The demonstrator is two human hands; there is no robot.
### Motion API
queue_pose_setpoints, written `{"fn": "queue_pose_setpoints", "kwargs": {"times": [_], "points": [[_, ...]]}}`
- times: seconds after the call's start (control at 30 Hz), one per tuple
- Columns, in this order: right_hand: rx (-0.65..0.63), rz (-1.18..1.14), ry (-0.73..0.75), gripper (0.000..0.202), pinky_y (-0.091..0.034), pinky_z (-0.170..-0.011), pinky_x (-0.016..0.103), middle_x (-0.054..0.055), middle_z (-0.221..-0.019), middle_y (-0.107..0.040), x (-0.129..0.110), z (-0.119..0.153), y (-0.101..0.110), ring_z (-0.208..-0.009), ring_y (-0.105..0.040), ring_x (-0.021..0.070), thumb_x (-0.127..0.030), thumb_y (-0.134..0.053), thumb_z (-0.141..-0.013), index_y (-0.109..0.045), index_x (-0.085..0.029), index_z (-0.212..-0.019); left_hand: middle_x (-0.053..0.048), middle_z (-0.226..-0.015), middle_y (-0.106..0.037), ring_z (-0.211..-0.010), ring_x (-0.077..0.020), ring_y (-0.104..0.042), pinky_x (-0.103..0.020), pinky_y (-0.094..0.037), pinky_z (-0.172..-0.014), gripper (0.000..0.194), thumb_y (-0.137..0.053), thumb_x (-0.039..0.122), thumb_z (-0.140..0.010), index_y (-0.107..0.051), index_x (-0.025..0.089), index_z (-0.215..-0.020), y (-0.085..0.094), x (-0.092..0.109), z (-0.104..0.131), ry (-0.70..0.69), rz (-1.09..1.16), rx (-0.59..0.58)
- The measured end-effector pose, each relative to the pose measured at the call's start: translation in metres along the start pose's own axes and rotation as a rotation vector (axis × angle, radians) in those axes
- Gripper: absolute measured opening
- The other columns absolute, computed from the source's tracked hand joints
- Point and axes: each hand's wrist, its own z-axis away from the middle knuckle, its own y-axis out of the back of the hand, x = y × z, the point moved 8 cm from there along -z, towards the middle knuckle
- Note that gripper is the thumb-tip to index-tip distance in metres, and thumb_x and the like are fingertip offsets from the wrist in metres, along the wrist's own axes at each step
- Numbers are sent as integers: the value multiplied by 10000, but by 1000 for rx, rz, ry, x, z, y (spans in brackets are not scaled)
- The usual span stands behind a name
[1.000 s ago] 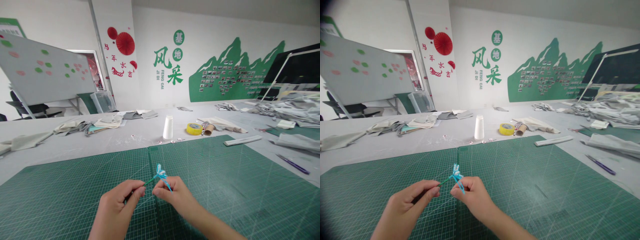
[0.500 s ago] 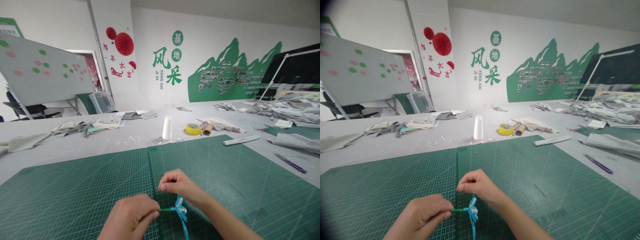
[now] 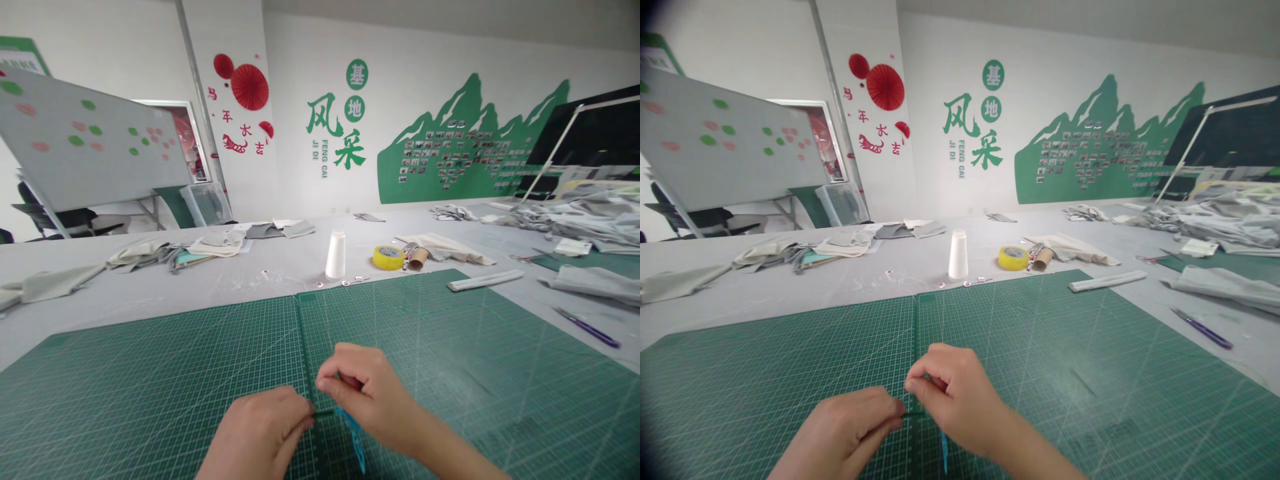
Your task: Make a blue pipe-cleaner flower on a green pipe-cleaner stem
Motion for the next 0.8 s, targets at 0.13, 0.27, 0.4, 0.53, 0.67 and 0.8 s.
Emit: {"fn": "queue_pose_setpoints", "kwargs": {"times": [0.13,0.27,0.4,0.53,0.67,0.8], "points": [[-7,89,101,177,-329,-560,234,-33,-606,-506,-16,5,-2,-588,-481,103,-181,-554,-898,-642,-166,-746,22,-676,-638,-614,-152,-627,-212,-415,-545,276,-435,136,-911,-613,218,-718,9,-4,2,23,-14,96],[4,163,151,179,-329,-564,243,-27,-611,-516,-25,9,-3,-583,-487,104,-179,-522,-898,-637,-166,-763,18,-727,-679,-645,-163,-655,-220,-482,-592,257,-447,172,-916,-675,255,-830,20,-12,4,79,14,185],[17,213,167,181,-333,-570,248,-26,-609,-529,-29,11,-5,-573,-503,102,-161,-504,-875,-619,-168,-735,12,-805,-714,-707,-177,-682,-252,-526,-657,244,-454,224,-928,-690,267,-884,25,-23,6,155,50,233],[19,277,184,186,-321,-553,255,-27,-600,-533,-29,14,-11,-546,-498,102,-153,-488,-860,-599,-170,-712,2,-914,-734,-808,-207,-697,-314,-542,-725,256,-432,289,-947,-687,271,-955,26,-38,9,268,86,278],[-4,324,176,219,-321,-549,261,-21,-600,-548,-25,15,-18,-537,-493,109,-153,-456,-878,-600,-171,-715,1,-953,-748,-864,-231,-703,-365,-543,-775,252,-460,346,-933,-701,279,-964,29,-49,13,343,121,346],[-50,318,123,244,-342,-564,254,-6,-637,-598,-15,15,-27,-563,-526,119,-166,-437,-899,-606,-175,-724,16,-948,-760,-877,-238,-709,-363,-551,-776,233,-501,381,-908,-716,293,-931,34,-53,16,387,167,414]]}}
